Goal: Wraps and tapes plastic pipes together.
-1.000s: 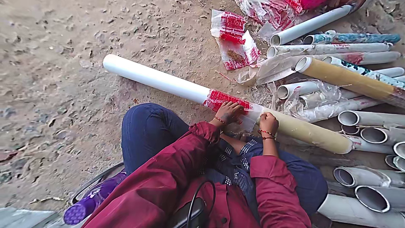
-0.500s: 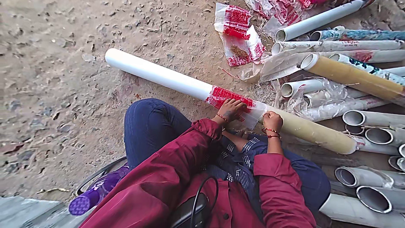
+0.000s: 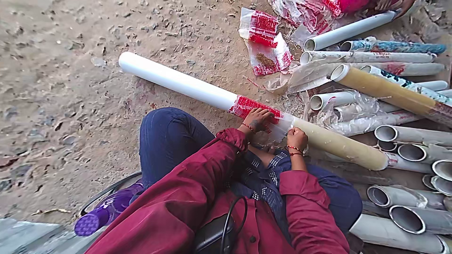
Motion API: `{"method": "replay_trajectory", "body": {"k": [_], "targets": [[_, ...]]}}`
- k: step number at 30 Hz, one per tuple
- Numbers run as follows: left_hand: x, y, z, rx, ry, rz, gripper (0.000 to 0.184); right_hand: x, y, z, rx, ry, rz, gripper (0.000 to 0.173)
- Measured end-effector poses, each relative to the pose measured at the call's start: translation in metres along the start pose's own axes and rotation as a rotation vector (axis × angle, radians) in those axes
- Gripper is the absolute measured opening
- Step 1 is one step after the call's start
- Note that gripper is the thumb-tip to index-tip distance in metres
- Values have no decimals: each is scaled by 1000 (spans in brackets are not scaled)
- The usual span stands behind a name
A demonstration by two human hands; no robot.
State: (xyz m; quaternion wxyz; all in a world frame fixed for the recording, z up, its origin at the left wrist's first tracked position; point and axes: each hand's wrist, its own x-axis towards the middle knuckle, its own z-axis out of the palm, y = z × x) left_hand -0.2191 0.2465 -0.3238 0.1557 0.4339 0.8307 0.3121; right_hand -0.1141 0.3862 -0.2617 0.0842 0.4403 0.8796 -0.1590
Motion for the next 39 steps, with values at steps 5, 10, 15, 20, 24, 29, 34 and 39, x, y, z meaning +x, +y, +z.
{"method": "replay_trajectory", "body": {"k": [5, 10, 15, 20, 24, 29, 34, 39], "targets": [[4, 4, -7, -12, -53, -34, 57, -5, 1, 5, -39, 2, -3, 34], [4, 6, -10, 13, -58, -46, 53, -8, 1, 6, -83, -27, -13, 34], [2, 3, -6, 3, -37, -27, 58, -10, -1, -1, -178, -150, -37, 34], [1, 3, -7, 29, -72, -14, 59, 7, 18, -20, 35, -147, -7, 28], [-3, 4, -10, -3, -114, -25, 57, 33, 17, -52, 30, 276, 90, 36], [-18, 19, 1, -1, -107, -84, 62, 90, 50, -3, -82, 339, -311, 31], [-38, 32, 28, 50, 209, -54, 47, 90, 55, 19, 83, 389, -392, 28], [-7, 85, 17, 435, 378, 146, 41, 87, 45, 16, 296, 461, -201, 31]]}}
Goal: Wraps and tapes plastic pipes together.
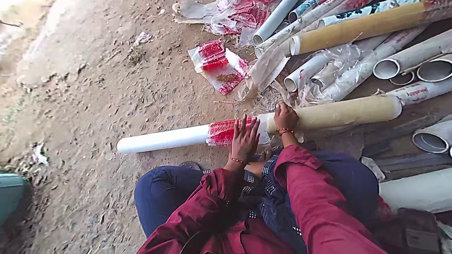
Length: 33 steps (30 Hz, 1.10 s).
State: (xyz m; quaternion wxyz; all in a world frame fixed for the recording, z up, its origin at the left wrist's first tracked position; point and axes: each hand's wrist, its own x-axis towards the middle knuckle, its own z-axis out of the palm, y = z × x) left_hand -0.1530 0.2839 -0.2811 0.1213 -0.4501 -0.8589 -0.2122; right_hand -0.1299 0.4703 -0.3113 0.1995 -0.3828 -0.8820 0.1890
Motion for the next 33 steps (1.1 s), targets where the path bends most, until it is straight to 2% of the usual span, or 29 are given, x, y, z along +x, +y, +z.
{"method": "replay_trajectory", "body": {"k": [1, 4, 6, 7, 12, 13, 16, 25, 30, 31, 33], "targets": [[15, 3, -4, -14, -89, -9, 45, 2, -1, 4, 11, 43, 26, 31], [64, -2, -5, -66, -593, -131, 57, 4, -4, 8, 15, 100, 60, 32], [76, -6, 6, -62, -778, -96, 47, 3, -2, 12, -3, 172, 14, 30], [73, -6, 11, -69, -801, -81, 43, 3, -1, 14, -11, 200, -13, 28], [35, -4, 30, -146, -532, -101, 42, 4, 0, 18, -28, 191, -19, 26], [33, -4, 30, -148, -524, -95, 41, 3, 0, 18, -36, 193, -14, 27], [37, 1, 19, -127, -650, -130, 44, 1, -1, 15, -51, 177, -16, 28], [19, 6, 4, -214, -728, -97, 41, 1, -3, 10, -60, 105, 16, 30], [-81, -2, -5, -367, -370, 115, 17, 22, -11, 6, -67, -88, 102, 34], [-100, -5, -7, -388, -301, 160, 17, 24, -13, 7, -68, -120, 109, 35], [-103, -18, -23, -390, -195, 131, 21, 25, -15, 8, -70, -137, 111, 36]]}}
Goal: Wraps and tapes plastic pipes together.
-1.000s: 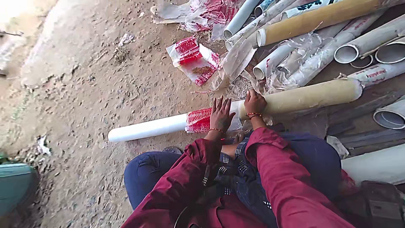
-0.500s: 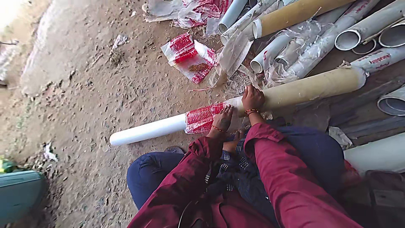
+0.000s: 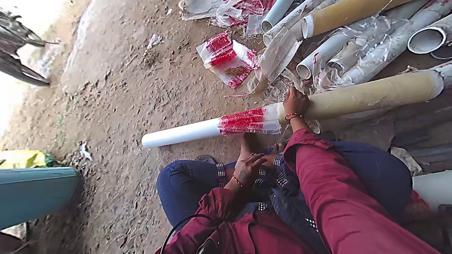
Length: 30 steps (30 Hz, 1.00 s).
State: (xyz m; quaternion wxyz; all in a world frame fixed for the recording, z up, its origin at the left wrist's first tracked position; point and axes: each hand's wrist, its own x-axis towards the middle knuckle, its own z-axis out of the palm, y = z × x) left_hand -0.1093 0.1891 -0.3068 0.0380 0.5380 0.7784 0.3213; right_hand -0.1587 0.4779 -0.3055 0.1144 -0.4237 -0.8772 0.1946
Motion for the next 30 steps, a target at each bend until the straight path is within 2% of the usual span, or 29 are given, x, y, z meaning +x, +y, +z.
{"method": "replay_trajectory", "body": {"k": [2, 3, 4, 5, 7, 9, 10, 12, 13, 14, 18, 20, 25, 30], "targets": [[18, -7, -27, 110, 172, -113, 23, -9, 4, 5, -2, 49, -10, 35], [34, -15, -40, 151, 219, -183, 24, -12, 7, 7, -13, 89, -26, 35], [52, -27, -54, 151, 198, -243, 32, -13, 9, 9, -18, 125, -41, 34], [69, -41, -64, 154, 134, -266, 48, -15, 11, 10, -18, 157, -59, 34], [98, -73, -74, 208, -97, -292, 78, -20, 13, 11, -15, 207, -87, 32], [116, -101, -72, 278, -377, -334, 93, -22, 13, 10, -23, 212, -88, 31], [119, -110, -69, 275, -484, -351, 90, -23, 13, 10, -33, 222, -89, 30], [117, -109, -67, 192, -585, -391, 65, -22, 13, 11, -37, 239, -91, 31], [112, -101, -67, 168, -568, -395, 50, -21, 13, 11, -32, 238, -91, 32], [100, -94, -61, 187, -501, -385, 42, -20, 13, 12, -32, 240, -90, 32], [43, -79, -12, 232, -118, -346, 47, -15, 11, 15, -51, 246, -42, 34], [29, -71, 2, 226, -29, -357, 46, -15, 13, 17, -77, 269, -14, 36], [11, -60, 9, 209, -58, -378, 49, -15, 10, 17, -101, 271, 36, 39], [-9, -31, 14, 206, -214, -383, 50, -12, 1, 5, -92, 102, 124, 42]]}}
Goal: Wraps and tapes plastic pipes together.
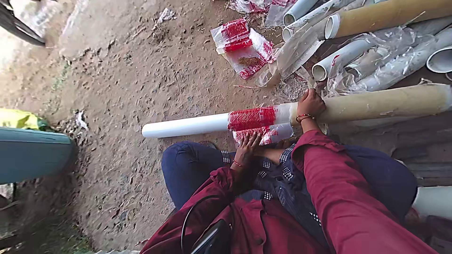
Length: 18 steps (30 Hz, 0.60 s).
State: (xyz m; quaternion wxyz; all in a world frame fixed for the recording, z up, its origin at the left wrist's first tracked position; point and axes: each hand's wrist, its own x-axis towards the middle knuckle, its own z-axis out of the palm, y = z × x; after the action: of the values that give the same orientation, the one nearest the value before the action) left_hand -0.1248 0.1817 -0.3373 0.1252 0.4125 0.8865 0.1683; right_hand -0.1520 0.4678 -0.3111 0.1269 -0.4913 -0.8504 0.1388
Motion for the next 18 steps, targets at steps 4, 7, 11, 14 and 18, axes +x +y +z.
{"method": "replay_trajectory", "body": {"k": [4, 7, 11, 14, 18], "targets": [[-13, 5, 4, 32, -92, 27, 53, -6, 6, 4, -6, 6, -93, 42], [-9, 9, -16, -147, -234, -73, 54, -16, 11, 1, 4, -15, -151, 41], [-3, -14, -50, -705, 27, -289, 48, -25, 6, -14, -29, -104, -170, 39], [16, -46, -66, -461, 129, -259, 53, -32, 3, -21, -81, -146, -206, 34], [57, -75, -78, -14, -267, -218, 104, -43, -4, -31, -111, -143, -195, 34]]}}
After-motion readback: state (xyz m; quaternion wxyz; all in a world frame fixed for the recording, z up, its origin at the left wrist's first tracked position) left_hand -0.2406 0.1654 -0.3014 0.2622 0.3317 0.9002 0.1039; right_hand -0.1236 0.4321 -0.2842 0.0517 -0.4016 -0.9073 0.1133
